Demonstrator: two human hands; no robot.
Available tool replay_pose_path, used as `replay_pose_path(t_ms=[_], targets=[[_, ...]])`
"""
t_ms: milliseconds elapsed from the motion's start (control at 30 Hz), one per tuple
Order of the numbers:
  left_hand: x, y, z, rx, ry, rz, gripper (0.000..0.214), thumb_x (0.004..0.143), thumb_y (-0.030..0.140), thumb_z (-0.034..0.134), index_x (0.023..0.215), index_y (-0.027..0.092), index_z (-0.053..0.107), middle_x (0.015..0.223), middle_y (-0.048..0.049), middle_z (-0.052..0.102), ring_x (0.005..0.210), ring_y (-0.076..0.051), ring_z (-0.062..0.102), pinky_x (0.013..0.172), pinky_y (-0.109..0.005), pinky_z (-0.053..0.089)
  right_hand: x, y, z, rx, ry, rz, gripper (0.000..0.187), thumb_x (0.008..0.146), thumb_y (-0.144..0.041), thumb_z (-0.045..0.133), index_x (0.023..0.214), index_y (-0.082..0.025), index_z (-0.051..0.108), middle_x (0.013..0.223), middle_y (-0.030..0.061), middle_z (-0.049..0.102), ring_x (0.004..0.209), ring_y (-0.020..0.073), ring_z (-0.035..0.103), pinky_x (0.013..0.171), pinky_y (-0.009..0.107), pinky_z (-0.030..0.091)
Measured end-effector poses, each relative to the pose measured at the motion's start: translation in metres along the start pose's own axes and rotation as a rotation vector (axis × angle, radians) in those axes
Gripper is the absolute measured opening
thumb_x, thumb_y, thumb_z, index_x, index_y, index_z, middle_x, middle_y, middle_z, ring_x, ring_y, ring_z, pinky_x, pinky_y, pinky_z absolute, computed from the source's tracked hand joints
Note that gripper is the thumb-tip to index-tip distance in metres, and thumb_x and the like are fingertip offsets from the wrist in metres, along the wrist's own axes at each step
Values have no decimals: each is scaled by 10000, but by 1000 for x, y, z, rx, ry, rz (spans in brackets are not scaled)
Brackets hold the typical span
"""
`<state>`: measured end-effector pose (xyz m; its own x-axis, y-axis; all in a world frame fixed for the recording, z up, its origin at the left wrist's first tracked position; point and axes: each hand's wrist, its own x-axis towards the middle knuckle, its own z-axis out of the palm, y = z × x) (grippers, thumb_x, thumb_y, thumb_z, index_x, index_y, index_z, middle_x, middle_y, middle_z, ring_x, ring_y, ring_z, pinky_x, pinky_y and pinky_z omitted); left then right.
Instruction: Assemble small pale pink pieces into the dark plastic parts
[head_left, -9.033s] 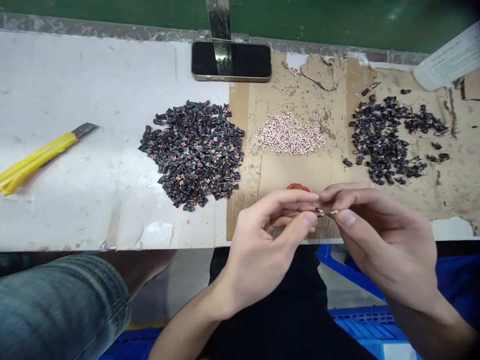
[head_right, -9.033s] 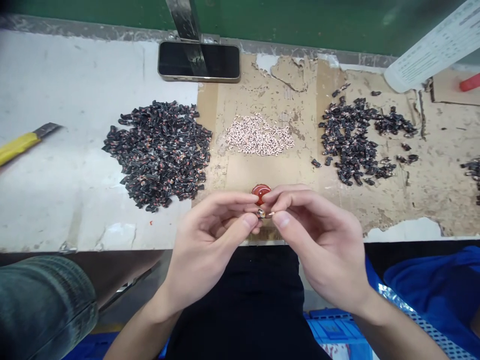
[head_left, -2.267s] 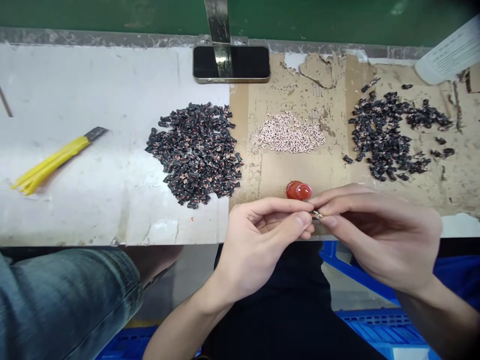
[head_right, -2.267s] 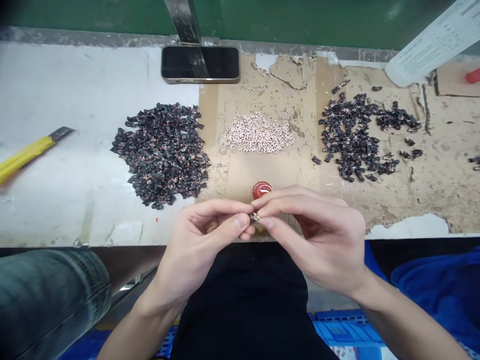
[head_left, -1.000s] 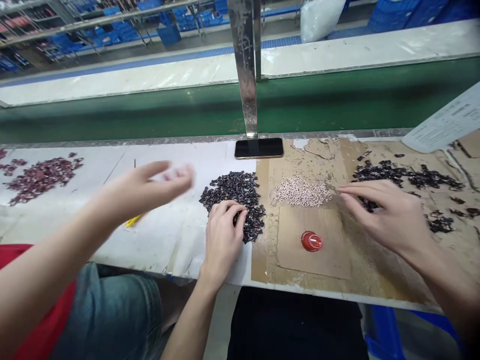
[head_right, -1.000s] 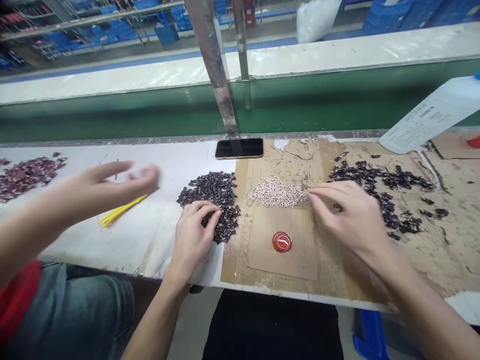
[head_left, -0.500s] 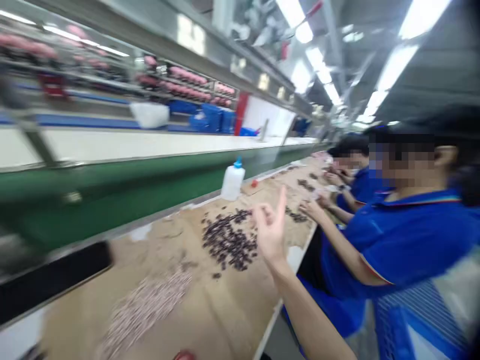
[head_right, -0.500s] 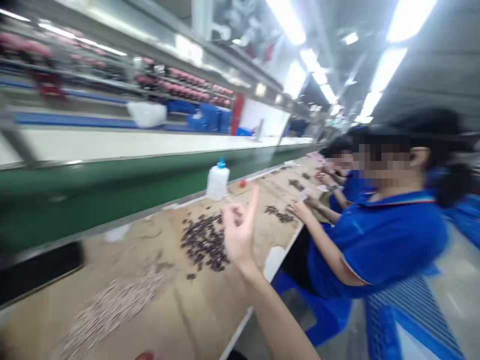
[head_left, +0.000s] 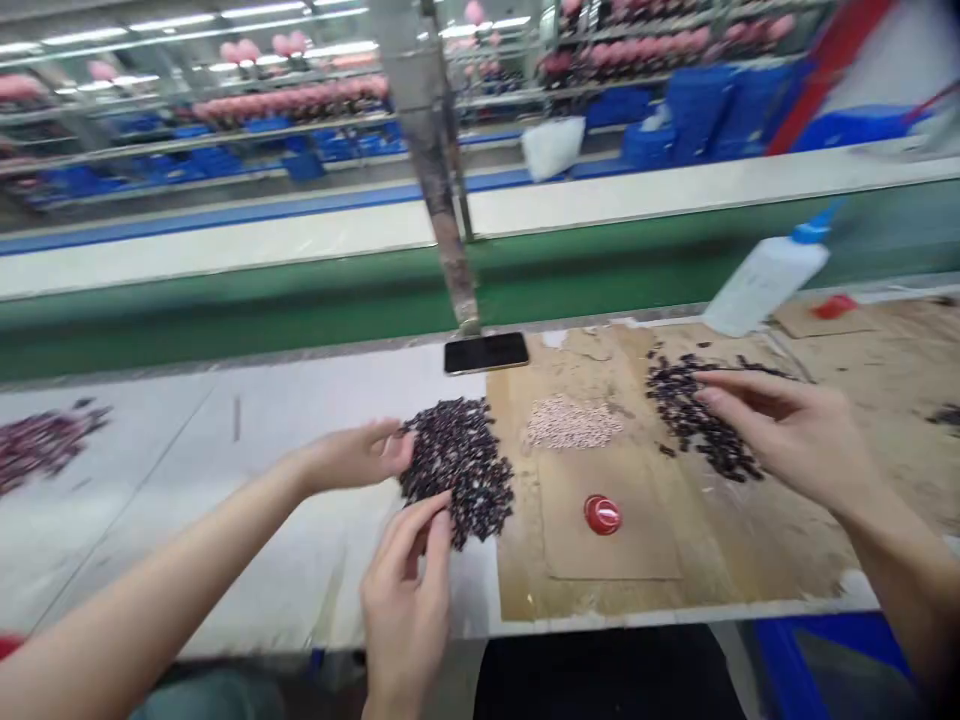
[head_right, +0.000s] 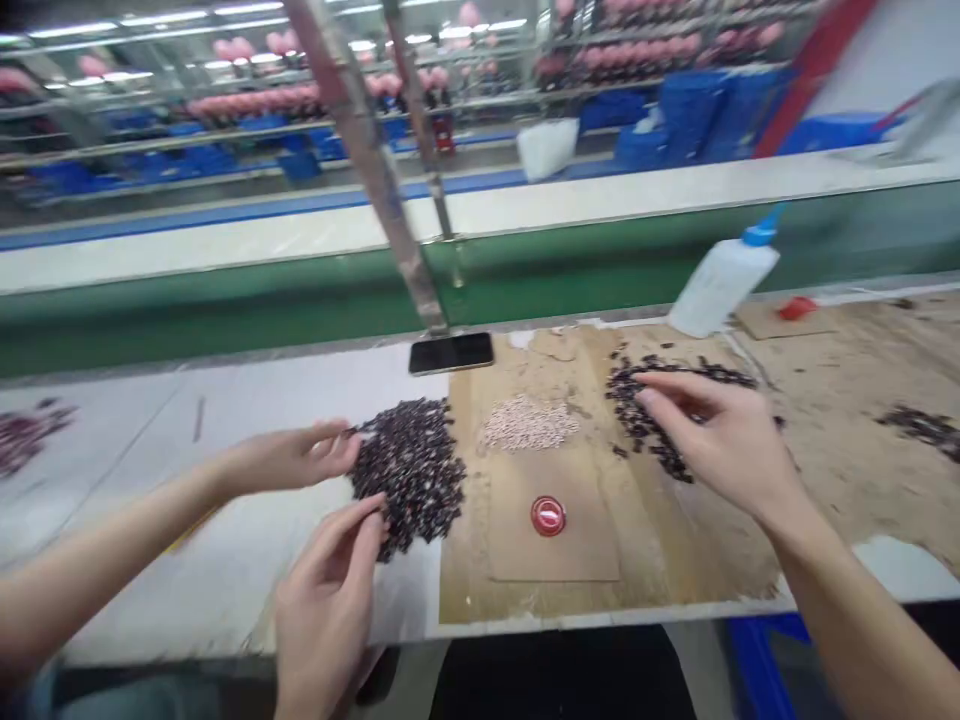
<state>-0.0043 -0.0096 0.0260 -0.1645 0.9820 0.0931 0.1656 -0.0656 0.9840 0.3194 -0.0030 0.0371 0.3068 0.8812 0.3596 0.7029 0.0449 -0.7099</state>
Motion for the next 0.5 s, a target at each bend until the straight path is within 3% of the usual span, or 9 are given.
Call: replay_pose_path(t_ms=[67,133,200,333,500], targets=[[-15,-4,-21,11,102,-71,350,949,434,772,1175,169,741,1105,-114,780,1012,-259,764,908,-417,646,3,-16,37,-43,-256,-231,216,933,-373,700,1034,-241,838,1038,87,836,871,260,781,785,414,634],[-28,-8,-28,-36,153,-132,332,876,437,839,1066,172,771,957,-101,806,939,-261,793,882,-387,656,8,-30,70,-85,-461,-445,243,986,-360,645,1078,-239,834,1117,85,828,990,261,774,890,446,627],[-37,-14,-29,-103,160,-185,315,831,413,876,1002,169,774,903,-93,814,899,-259,808,862,-374,662,13,-41,97,-129,-588,-587,239,1007,-326,627,1100,-246,833,1165,79,819,1078,268,751,942,462,607],[-46,-23,-33,-235,131,-268,253,826,349,883,955,162,774,939,-95,833,914,-233,819,863,-327,666,23,-53,134,-209,-720,-752,246,1015,-224,598,1050,-268,838,1189,59,806,1062,248,732,900,412,584],[-45,-22,-33,-321,154,-281,187,897,329,827,971,162,789,952,-81,838,892,-182,815,857,-276,664,27,-60,158,-330,-760,-826,270,997,-169,574,918,-217,828,1060,86,796,906,231,733,760,348,537]])
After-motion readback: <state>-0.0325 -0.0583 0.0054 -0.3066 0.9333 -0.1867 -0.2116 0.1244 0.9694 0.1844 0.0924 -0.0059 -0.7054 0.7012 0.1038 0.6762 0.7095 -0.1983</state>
